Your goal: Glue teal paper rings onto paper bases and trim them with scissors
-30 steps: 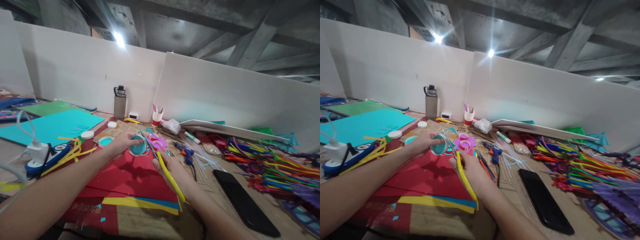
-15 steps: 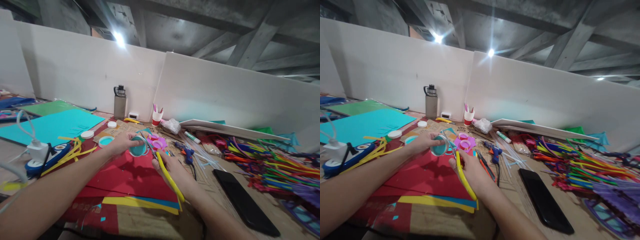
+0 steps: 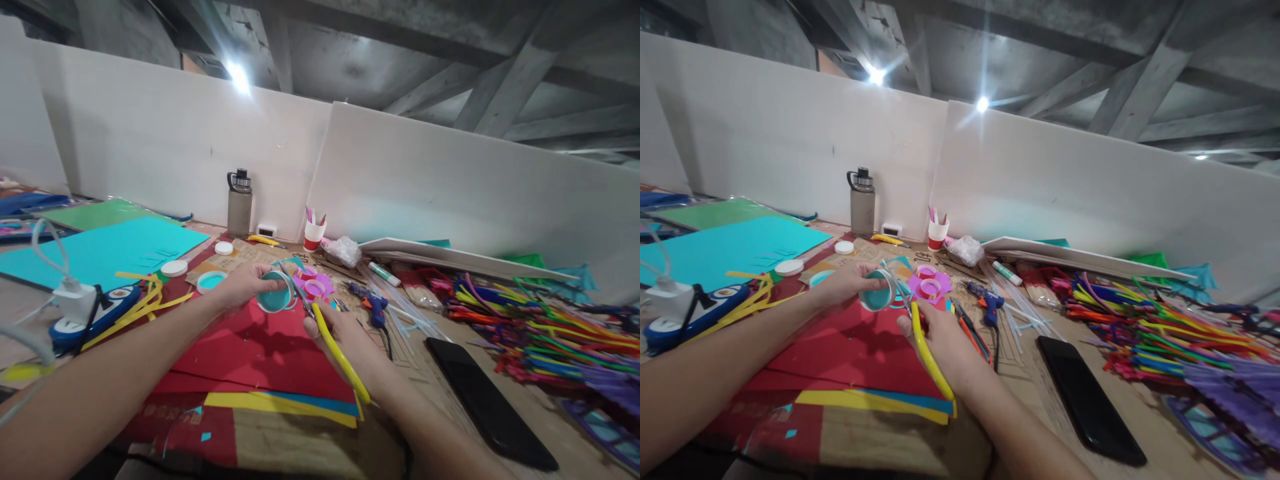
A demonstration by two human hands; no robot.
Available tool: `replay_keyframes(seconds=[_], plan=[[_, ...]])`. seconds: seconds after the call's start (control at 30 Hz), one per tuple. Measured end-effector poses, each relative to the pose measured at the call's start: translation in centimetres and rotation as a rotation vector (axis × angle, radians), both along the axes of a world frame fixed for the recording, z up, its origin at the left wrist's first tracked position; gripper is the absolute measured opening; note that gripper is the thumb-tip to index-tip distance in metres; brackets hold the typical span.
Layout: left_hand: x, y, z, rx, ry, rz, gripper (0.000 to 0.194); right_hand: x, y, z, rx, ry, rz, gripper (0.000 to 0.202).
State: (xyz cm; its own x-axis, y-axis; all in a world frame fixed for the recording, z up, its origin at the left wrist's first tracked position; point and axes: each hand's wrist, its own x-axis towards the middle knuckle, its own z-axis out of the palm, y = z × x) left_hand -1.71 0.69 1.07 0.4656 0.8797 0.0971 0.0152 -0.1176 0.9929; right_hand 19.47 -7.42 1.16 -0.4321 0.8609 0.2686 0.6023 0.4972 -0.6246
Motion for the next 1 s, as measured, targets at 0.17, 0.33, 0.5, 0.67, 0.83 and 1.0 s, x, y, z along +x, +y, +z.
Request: replay_keyframes(seconds=[0.17,0.33,0.5,0.67,0.83,1.0], plan=[[-0.2,0.3,-0.2,0.002,-0.006,-0.025,0.030,0.0,0.0,0.0,0.002,-0.004,-0.011,0.027],[-0.2,0.2,0.0,-0.019,-0.015,-0.041,0.031,-0.1,-0.1,0.4,-0.019,-0.014,-0.007,0.032],[0.0,0.3,-0.3,-0.086,-0.065,-0.025,0.022,0.0,0.4,0.1,0.007,-0.019,-0.044,0.035],[-0.2,1.0,-0.4,-0.118,-0.252,0.190,0.019,0.7,1.5,-0.6,0.026,-0.048,-0.194,0.040],[-1.6,2.9,-0.5,-0.104,-0.410,0.428,0.019,0.8,1.8,-0.7,0.051,-0.163,-0.221,0.036],[-2.6,4.2,-1.0,-0.120,-0.401,0.506,0.018,0.3,0.6,-0.4,-0.012,-0.130,-0.074,0.032]])
